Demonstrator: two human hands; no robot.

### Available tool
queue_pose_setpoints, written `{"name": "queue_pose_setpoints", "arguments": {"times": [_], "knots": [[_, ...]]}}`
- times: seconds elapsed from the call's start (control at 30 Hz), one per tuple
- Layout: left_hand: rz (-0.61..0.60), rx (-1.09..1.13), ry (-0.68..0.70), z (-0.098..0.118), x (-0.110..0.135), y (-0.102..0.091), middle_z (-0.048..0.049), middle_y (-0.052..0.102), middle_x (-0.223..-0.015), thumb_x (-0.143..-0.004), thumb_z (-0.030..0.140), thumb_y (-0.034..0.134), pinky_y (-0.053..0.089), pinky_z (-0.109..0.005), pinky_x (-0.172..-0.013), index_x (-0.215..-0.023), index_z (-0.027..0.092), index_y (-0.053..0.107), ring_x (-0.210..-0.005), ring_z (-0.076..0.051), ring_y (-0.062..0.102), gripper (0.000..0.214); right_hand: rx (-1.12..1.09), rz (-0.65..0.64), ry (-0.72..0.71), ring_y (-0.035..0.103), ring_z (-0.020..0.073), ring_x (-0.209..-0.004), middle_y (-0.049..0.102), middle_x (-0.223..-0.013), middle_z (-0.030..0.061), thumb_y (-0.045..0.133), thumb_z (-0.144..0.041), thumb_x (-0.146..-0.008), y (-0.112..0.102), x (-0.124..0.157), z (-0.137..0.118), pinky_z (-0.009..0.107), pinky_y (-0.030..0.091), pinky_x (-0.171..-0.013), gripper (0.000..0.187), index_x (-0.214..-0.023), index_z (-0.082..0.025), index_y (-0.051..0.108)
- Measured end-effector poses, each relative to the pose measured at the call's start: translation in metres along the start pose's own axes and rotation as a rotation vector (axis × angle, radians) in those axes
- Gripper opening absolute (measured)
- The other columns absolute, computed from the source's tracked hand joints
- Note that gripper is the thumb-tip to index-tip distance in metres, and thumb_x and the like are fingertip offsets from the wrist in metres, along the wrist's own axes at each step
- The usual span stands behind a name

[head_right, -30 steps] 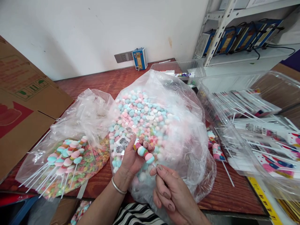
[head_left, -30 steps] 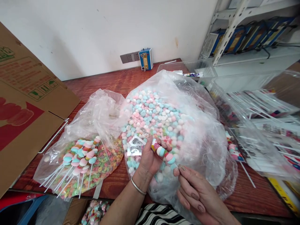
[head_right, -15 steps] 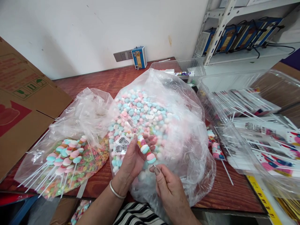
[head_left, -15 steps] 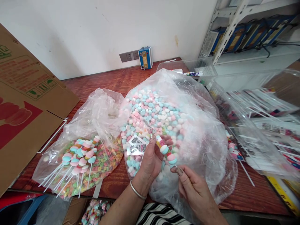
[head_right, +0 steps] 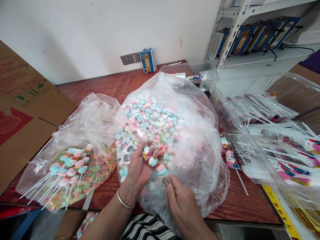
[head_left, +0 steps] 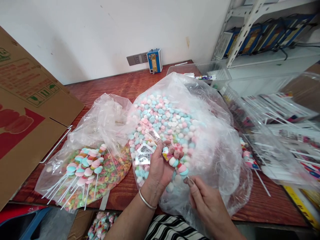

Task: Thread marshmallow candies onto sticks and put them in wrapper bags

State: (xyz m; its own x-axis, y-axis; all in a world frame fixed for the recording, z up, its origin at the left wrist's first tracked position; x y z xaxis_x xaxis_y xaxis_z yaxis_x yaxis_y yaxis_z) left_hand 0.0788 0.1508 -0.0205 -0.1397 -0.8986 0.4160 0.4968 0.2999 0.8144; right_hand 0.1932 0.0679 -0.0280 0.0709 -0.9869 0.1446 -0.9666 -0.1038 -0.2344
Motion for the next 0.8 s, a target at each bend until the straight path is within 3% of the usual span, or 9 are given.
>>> {"name": "queue_pose_setpoints", "arguments": {"times": [0.1, 0.17, 0.23, 0.33, 0.47, 0.6, 0.67, 0.8], "knots": [[-0.061, -0.002, -0.019, -0.006, 0.002, 0.005, 0.0044, 0.046, -0.06, -0.09, 0.045, 0.056, 0.053, -0.036, -0.08, -0.088, 0.017, 0.061, -0.055, -0.011, 0.052, 0.029, -0.6, -0.209, 0.372, 0.022, 0.0058, -0.024, 0.035, -0.036, -0.0126, 0.048, -0.054, -0.092, 0.03, 0.011, 0.012, 0.018, 0.025, -0.03, 0.037, -0.09, -0.019, 0.059], [-0.06, -0.028, -0.019, -0.011, 0.002, 0.004, 0.0047, 0.046, -0.06, -0.089, 0.048, 0.056, 0.053, -0.036, -0.08, -0.087, 0.017, 0.061, -0.055, -0.01, 0.051, 0.031, -0.858, -0.255, 0.47, 0.015, 0.0044, -0.024, 0.029, -0.034, -0.0152, 0.056, -0.052, -0.088, 0.042, 0.016, 0.009, 0.018, 0.027, -0.03, 0.033, -0.088, -0.019, 0.059], [-0.063, -0.052, -0.018, -0.015, 0.003, 0.003, 0.0043, 0.048, -0.061, -0.088, 0.049, 0.058, 0.053, -0.035, -0.079, -0.087, 0.017, 0.061, -0.055, -0.011, 0.052, 0.032, -0.927, -0.25, 0.475, 0.014, 0.0037, -0.025, 0.03, -0.034, -0.015, 0.061, -0.05, -0.086, 0.046, 0.016, 0.007, 0.017, 0.025, -0.03, 0.031, -0.086, -0.019, 0.058], [-0.067, -0.026, -0.015, -0.015, 0.003, 0.002, 0.0006, 0.056, -0.07, -0.085, 0.043, 0.064, 0.052, -0.031, -0.076, -0.09, 0.016, 0.063, -0.063, -0.012, 0.058, 0.027, -0.864, -0.192, 0.444, 0.016, 0.0034, -0.029, 0.034, -0.037, -0.0141, 0.063, -0.051, -0.085, 0.044, 0.011, 0.013, 0.015, 0.022, -0.032, 0.033, -0.087, -0.019, 0.057], [-0.056, 0.053, -0.001, 0.002, -0.002, -0.001, -0.0026, 0.063, -0.087, -0.082, 0.027, 0.069, 0.053, -0.03, -0.082, -0.1, 0.016, 0.065, -0.079, -0.014, 0.064, 0.022, -0.81, -0.183, 0.436, 0.015, 0.0043, -0.034, 0.03, -0.039, -0.0147, 0.063, -0.054, -0.084, 0.04, 0.007, 0.016, 0.016, 0.022, -0.033, 0.037, -0.086, -0.018, 0.056], [-0.05, 0.072, -0.002, 0.013, -0.009, 0.0, 0.0025, 0.057, -0.074, -0.083, 0.019, 0.067, 0.054, -0.03, -0.085, -0.1, 0.017, 0.066, -0.067, -0.009, 0.061, 0.017, -0.686, -0.22, 0.383, 0.015, 0.0054, -0.035, 0.027, -0.04, -0.0142, 0.056, -0.059, -0.086, 0.036, 0.001, 0.01, 0.018, 0.02, -0.035, 0.04, -0.088, -0.018, 0.057], [-0.039, 0.09, 0.0, 0.012, -0.012, 0.003, 0.0036, 0.054, -0.068, -0.085, 0.02, 0.066, 0.055, -0.031, -0.085, -0.087, 0.016, 0.065, -0.061, -0.008, 0.059, 0.005, -0.519, -0.192, 0.281, 0.02, 0.0068, -0.035, 0.029, -0.043, -0.0124, 0.05, -0.059, -0.089, 0.03, -0.003, 0.005, 0.019, 0.021, -0.036, 0.042, -0.086, -0.018, 0.058], [0.118, 0.098, 0.036, 0.005, -0.012, 0.0, 0.0019, 0.056, -0.065, -0.085, 0.026, 0.067, 0.057, -0.032, -0.081, -0.072, 0.015, 0.059, -0.058, -0.009, 0.059, 0.019, 0.081, 0.003, -0.137, 0.051, 0.0127, -0.05, 0.055, -0.058, -0.0013, 0.042, -0.042, -0.098, 0.01, -0.008, -0.023, 0.023, 0.035, -0.048, 0.034, -0.081, -0.019, 0.059]]}}
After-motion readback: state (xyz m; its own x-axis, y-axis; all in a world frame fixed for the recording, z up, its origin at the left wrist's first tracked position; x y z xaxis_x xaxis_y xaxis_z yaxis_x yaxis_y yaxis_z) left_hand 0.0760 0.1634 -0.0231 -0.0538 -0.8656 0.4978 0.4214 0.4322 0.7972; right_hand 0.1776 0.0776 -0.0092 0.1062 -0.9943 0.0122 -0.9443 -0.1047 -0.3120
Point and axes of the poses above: each hand's wrist, its own x-axis away from the middle knuckle, its own y-axis out of the palm, z = x × y, the point moved 9 cm from there along -x, towards the middle knuckle
